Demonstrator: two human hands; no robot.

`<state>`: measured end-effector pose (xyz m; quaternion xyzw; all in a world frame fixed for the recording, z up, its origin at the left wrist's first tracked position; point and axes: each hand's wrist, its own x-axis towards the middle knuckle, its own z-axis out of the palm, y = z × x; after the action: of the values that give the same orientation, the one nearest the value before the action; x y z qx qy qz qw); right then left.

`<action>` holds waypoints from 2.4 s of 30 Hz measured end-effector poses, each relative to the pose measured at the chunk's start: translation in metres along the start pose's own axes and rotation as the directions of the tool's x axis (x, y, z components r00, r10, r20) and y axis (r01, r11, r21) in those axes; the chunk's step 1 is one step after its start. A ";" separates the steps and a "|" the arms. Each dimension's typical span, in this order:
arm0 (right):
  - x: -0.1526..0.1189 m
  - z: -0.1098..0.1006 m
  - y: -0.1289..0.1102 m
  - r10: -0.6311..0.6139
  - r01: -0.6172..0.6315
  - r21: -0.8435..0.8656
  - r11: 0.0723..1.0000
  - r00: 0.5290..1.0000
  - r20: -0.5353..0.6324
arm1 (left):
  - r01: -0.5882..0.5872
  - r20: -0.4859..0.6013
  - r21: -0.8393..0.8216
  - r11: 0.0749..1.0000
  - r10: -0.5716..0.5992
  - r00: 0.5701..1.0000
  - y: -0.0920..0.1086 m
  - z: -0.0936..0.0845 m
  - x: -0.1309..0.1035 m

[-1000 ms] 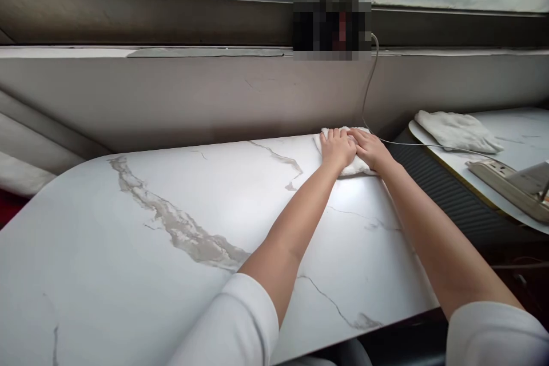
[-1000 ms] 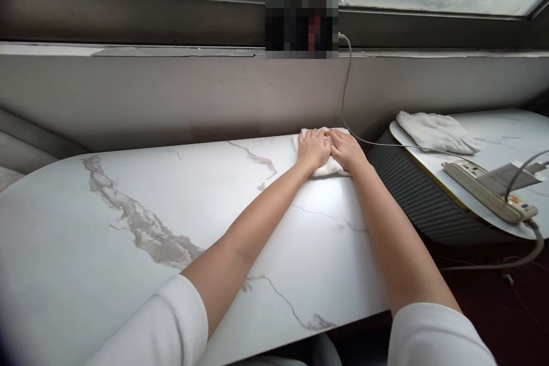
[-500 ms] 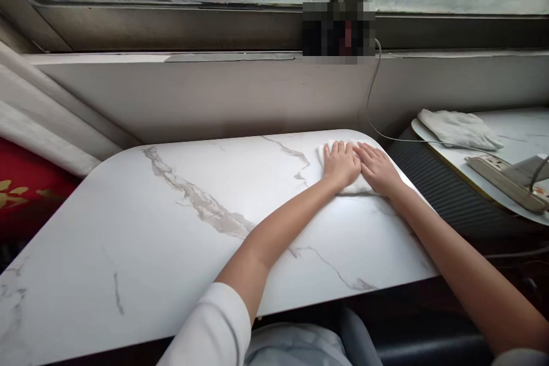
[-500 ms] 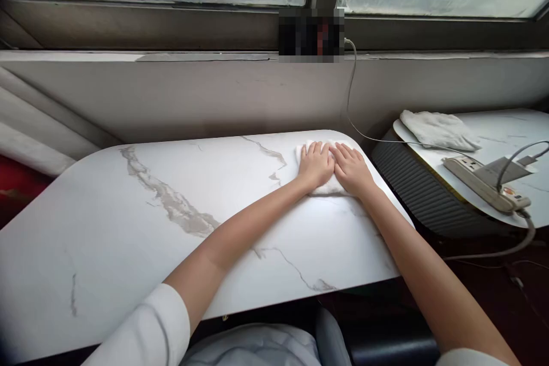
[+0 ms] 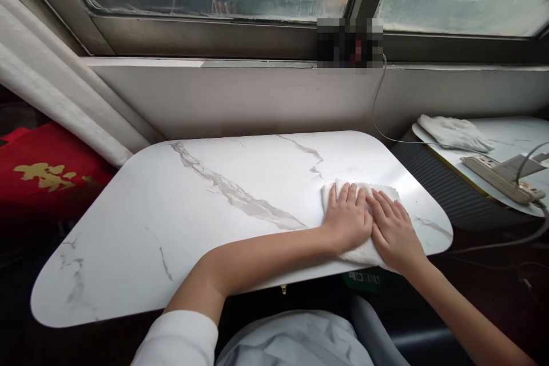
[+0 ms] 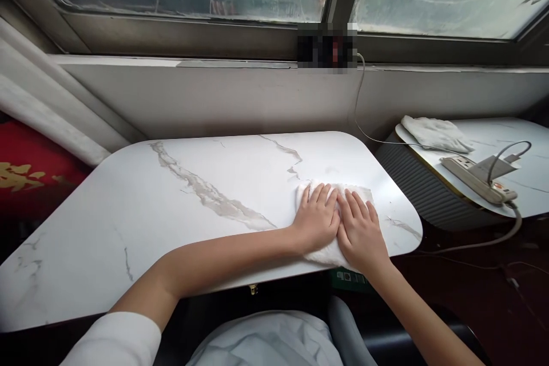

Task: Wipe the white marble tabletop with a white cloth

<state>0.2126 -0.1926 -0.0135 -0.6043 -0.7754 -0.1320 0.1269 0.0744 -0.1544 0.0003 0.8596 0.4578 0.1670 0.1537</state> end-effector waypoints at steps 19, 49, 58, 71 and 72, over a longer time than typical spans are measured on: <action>0.251 0.092 -0.015 -0.100 0.103 0.243 0.964 0.995 -0.024 | 0.309 -0.312 -0.006 0.951 -0.296 0.903 -0.161 -0.044 0.144; 0.012 -0.004 -0.114 -0.196 0.193 0.096 0.976 0.980 0.019 | 0.189 0.046 0.004 0.982 -0.189 0.981 -0.068 -0.056 -0.098; 0.109 0.028 -0.128 -0.203 0.190 0.163 0.968 0.977 0.069 | 0.301 -0.151 0.064 0.951 -0.289 0.945 -0.132 -0.069 -0.040; 0.267 0.085 -0.142 -0.180 0.172 0.274 0.946 0.984 0.004 | 0.460 -0.394 0.118 0.880 -0.384 0.835 -0.239 -0.096 0.068; 0.269 0.086 -0.141 -0.185 0.177 0.278 0.944 0.983 0.004 | 0.467 -0.396 0.117 0.876 -0.390 0.831 -0.240 -0.096 0.070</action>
<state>0.0084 0.0483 -0.0050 -0.5089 -0.8402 -0.0245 0.1856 -0.1064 0.0428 -0.0028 0.6999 0.6749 0.2336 0.0095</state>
